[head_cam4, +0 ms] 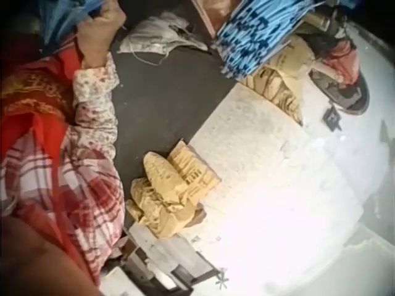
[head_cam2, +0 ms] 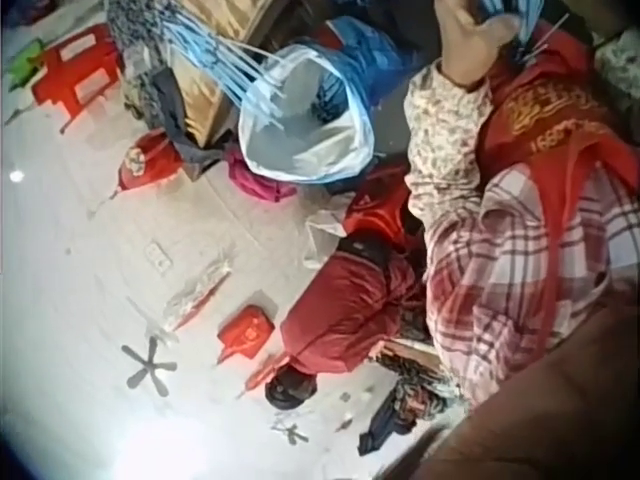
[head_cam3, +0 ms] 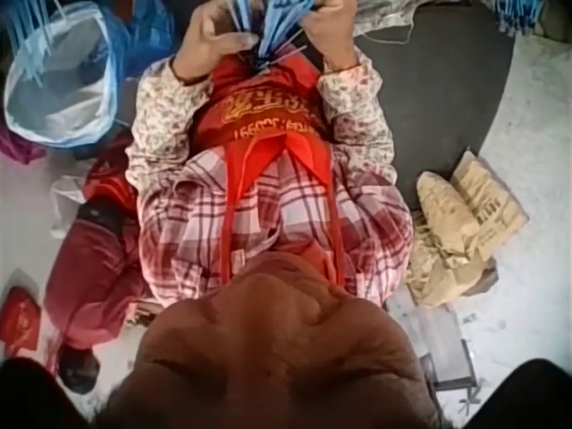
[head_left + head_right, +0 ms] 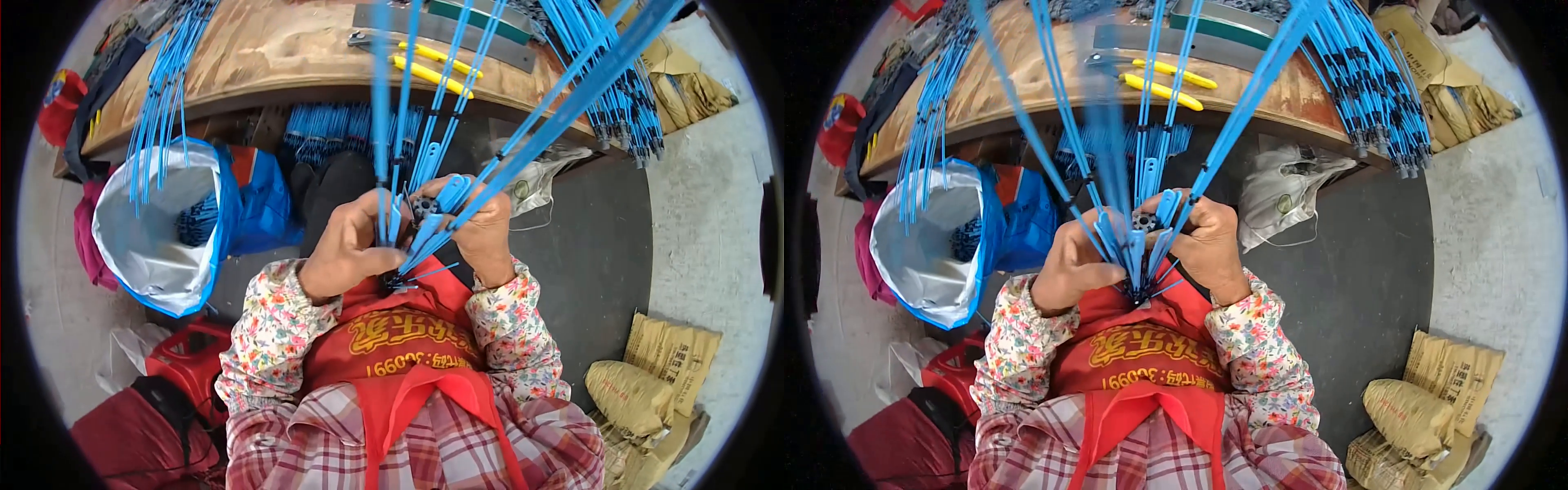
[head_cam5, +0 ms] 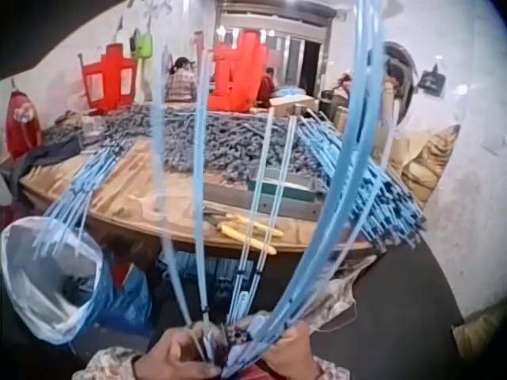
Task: Assembling bundles of blue plastic rods with black connectors and securing them with ties.
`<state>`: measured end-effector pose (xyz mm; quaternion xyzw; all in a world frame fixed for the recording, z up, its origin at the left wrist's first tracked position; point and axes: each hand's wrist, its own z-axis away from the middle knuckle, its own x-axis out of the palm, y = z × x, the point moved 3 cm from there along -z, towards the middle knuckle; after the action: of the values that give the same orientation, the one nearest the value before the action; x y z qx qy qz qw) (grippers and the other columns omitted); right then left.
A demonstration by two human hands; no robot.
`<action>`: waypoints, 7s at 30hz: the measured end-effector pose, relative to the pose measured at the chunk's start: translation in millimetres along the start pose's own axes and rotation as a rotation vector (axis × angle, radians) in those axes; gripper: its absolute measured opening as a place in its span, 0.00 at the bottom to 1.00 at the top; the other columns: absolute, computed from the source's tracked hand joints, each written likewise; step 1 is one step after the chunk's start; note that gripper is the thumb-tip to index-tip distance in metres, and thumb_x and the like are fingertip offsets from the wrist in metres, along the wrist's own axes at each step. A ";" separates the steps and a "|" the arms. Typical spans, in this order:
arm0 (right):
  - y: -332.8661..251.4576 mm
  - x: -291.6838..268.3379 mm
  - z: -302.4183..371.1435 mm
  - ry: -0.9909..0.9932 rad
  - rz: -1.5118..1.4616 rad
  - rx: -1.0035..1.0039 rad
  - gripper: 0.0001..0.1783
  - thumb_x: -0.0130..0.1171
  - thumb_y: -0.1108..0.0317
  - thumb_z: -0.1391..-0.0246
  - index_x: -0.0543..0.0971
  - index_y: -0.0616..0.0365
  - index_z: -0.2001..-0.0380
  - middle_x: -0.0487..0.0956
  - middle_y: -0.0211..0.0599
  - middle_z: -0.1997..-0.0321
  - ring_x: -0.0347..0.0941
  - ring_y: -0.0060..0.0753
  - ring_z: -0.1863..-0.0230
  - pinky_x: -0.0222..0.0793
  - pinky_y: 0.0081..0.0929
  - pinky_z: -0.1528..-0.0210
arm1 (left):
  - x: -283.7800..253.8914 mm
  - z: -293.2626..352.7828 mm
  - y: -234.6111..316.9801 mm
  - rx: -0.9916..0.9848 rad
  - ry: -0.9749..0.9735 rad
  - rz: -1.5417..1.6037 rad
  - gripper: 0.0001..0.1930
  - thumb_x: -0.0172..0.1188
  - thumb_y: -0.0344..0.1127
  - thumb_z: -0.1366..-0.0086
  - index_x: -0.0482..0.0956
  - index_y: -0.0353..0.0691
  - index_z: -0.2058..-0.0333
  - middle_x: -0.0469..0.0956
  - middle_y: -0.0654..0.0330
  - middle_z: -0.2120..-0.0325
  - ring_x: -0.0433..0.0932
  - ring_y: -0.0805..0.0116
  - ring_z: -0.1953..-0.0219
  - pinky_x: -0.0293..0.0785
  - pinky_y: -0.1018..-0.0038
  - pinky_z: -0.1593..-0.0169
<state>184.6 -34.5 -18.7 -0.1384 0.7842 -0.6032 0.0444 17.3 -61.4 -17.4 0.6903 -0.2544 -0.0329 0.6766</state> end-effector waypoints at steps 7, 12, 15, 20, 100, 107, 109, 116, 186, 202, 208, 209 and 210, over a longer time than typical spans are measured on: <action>0.7 0.6 7.4 -0.068 0.014 0.012 0.17 0.65 0.86 0.66 0.78 0.66 0.67 0.80 0.39 0.67 0.77 0.28 0.65 0.74 0.24 0.61 | 7.5 8.5 -12.7 0.212 0.076 -0.230 0.10 0.64 0.33 0.45 0.73 0.35 0.70 0.68 0.63 0.71 0.66 0.74 0.70 0.63 0.76 0.67; 2.9 -0.2 9.3 -0.107 -0.009 -0.064 0.19 0.68 0.87 0.70 0.78 0.66 0.68 0.79 0.42 0.66 0.77 0.34 0.64 0.75 0.27 0.62 | 5.8 11.0 -15.5 0.101 0.068 0.020 0.12 0.64 0.36 0.44 0.73 0.35 0.70 0.67 0.61 0.75 0.66 0.72 0.72 0.63 0.75 0.67; 6.4 -0.8 12.1 -0.110 0.006 -0.075 0.20 0.68 0.87 0.71 0.77 0.66 0.68 0.79 0.43 0.66 0.77 0.35 0.64 0.75 0.29 0.62 | 3.1 8.5 -15.9 0.151 0.062 -0.058 0.13 0.65 0.37 0.45 0.72 0.34 0.71 0.67 0.61 0.76 0.67 0.71 0.73 0.63 0.75 0.68; 3.0 3.3 11.2 -0.109 -0.011 -0.145 0.20 0.69 0.85 0.69 0.77 0.66 0.67 0.79 0.43 0.67 0.76 0.35 0.63 0.75 0.31 0.62 | 0.8 9.8 -15.9 0.306 0.105 -0.400 0.14 0.67 0.35 0.49 0.71 0.34 0.72 0.66 0.57 0.78 0.67 0.66 0.75 0.65 0.73 0.70; 6.1 -4.0 34.6 -0.240 -0.442 0.075 0.17 0.69 0.76 0.61 0.73 0.68 0.67 0.78 0.54 0.68 0.78 0.46 0.66 0.77 0.39 0.66 | -5.8 -17.8 -57.0 -0.414 -0.160 0.239 0.11 0.68 0.26 0.51 0.72 0.35 0.79 0.74 0.62 0.85 0.71 0.78 0.84 0.66 0.84 0.79; 2.6 3.3 22.9 -0.266 -0.116 0.080 0.16 0.68 0.78 0.60 0.73 0.67 0.67 0.78 0.50 0.68 0.78 0.42 0.66 0.77 0.37 0.66 | -28.2 -14.3 -56.9 -0.310 -0.081 0.150 0.10 0.67 0.27 0.50 0.73 0.36 0.79 0.75 0.62 0.84 0.73 0.78 0.82 0.67 0.84 0.78; -5.5 8.2 13.5 -0.210 0.026 -0.053 0.15 0.64 0.82 0.59 0.74 0.65 0.65 0.78 0.44 0.67 0.78 0.36 0.66 0.76 0.30 0.66 | -36.7 -15.2 -50.9 -0.249 0.012 0.113 0.09 0.66 0.29 0.48 0.73 0.36 0.78 0.76 0.61 0.83 0.73 0.78 0.82 0.67 0.83 0.77; -13.7 -12.2 -15.3 0.299 0.051 -0.098 0.10 0.60 0.81 0.54 0.75 0.63 0.65 0.79 0.38 0.66 0.75 0.23 0.67 0.71 0.20 0.65 | -37.9 0.2 -10.2 -0.070 0.399 -0.208 0.07 0.64 0.31 0.45 0.76 0.33 0.73 0.77 0.60 0.80 0.77 0.73 0.76 0.73 0.78 0.69; -39.9 75.3 3.7 0.017 0.365 -0.057 0.16 0.58 0.73 0.47 0.73 0.64 0.55 0.77 0.37 0.65 0.73 0.22 0.65 0.68 0.20 0.63 | -26.4 -10.8 -32.1 0.387 0.574 -0.098 0.10 0.60 0.32 0.42 0.72 0.35 0.63 0.74 0.63 0.79 0.72 0.79 0.75 0.68 0.79 0.72; -6.1 9.3 0.8 0.004 0.169 0.206 0.04 0.58 0.77 0.48 0.79 0.66 0.69 0.77 0.32 0.77 0.70 0.17 0.79 0.66 0.17 0.75 | -13.8 -16.2 -21.3 0.266 0.249 -0.511 0.06 0.61 0.27 0.48 0.73 0.34 0.71 0.72 0.59 0.83 0.72 0.72 0.80 0.67 0.76 0.74; 4.3 -5.4 -6.9 -0.144 -0.344 0.425 0.06 0.59 0.77 0.51 0.78 0.69 0.70 0.78 0.36 0.75 0.71 0.18 0.77 0.65 0.15 0.78 | -5.3 -17.3 -19.2 0.279 0.164 -0.543 0.08 0.61 0.27 0.47 0.72 0.34 0.69 0.72 0.58 0.81 0.72 0.71 0.78 0.68 0.75 0.73; 1.8 -5.8 -7.2 -0.171 -0.191 0.429 0.05 0.60 0.76 0.51 0.79 0.68 0.71 0.78 0.34 0.76 0.70 0.17 0.77 0.64 0.15 0.78 | -4.3 -17.6 -19.8 0.308 0.146 -0.547 0.08 0.61 0.27 0.47 0.72 0.34 0.69 0.72 0.58 0.81 0.72 0.71 0.78 0.67 0.76 0.72; -3.2 -3.7 -8.1 -0.198 -0.038 0.434 0.04 0.60 0.76 0.51 0.79 0.67 0.72 0.77 0.32 0.78 0.70 0.16 0.78 0.63 0.15 0.78 | -3.0 -17.0 -19.9 0.335 0.130 -0.550 0.09 0.62 0.27 0.47 0.71 0.34 0.68 0.72 0.58 0.80 0.72 0.71 0.78 0.67 0.76 0.72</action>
<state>186.8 -26.7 -13.8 -0.1989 0.6251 -0.7419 0.1386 27.5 -45.5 -35.8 0.8355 -0.0166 -0.1282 0.5340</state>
